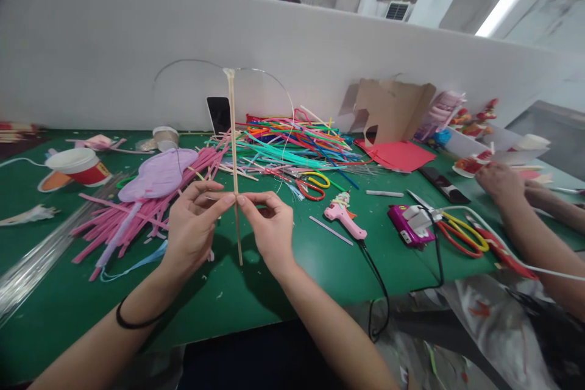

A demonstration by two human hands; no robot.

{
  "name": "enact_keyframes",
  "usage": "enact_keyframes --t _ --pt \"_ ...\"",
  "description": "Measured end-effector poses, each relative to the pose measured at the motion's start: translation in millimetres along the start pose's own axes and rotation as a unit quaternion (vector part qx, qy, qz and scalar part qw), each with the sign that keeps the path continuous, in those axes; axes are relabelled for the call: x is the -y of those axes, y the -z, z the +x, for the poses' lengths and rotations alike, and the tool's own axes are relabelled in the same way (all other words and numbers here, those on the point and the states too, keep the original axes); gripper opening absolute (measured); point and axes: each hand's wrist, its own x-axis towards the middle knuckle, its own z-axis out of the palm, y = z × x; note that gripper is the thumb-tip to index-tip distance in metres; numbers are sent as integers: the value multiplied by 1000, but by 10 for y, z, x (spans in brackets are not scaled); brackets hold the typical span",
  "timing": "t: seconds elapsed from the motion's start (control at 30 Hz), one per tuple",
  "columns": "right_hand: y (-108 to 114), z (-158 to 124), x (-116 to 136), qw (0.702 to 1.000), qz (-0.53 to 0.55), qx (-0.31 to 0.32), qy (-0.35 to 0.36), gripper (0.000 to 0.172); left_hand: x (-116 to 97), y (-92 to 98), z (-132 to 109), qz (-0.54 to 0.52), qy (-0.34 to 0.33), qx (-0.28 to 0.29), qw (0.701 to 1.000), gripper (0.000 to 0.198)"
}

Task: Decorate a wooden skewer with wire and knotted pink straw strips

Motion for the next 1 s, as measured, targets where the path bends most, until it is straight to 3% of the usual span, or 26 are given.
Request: enact_keyframes --t 0.23,0.7,0.87,1.0 --pt "-15 -30 23 999 0 -21 -33 25 -28 -4 -19 3 -17 -1 1000 36" --pt "-39 -22 51 1000 19 -4 -23 18 -8 1 -30 1 -17 1 1000 32" --pt "-41 -29 66 998 5 -36 -50 24 -6 16 -34 4 -35 -2 999 30" --pt "-42 -36 69 998 2 -17 -65 25 -13 21 -37 17 -42 -5 999 30"
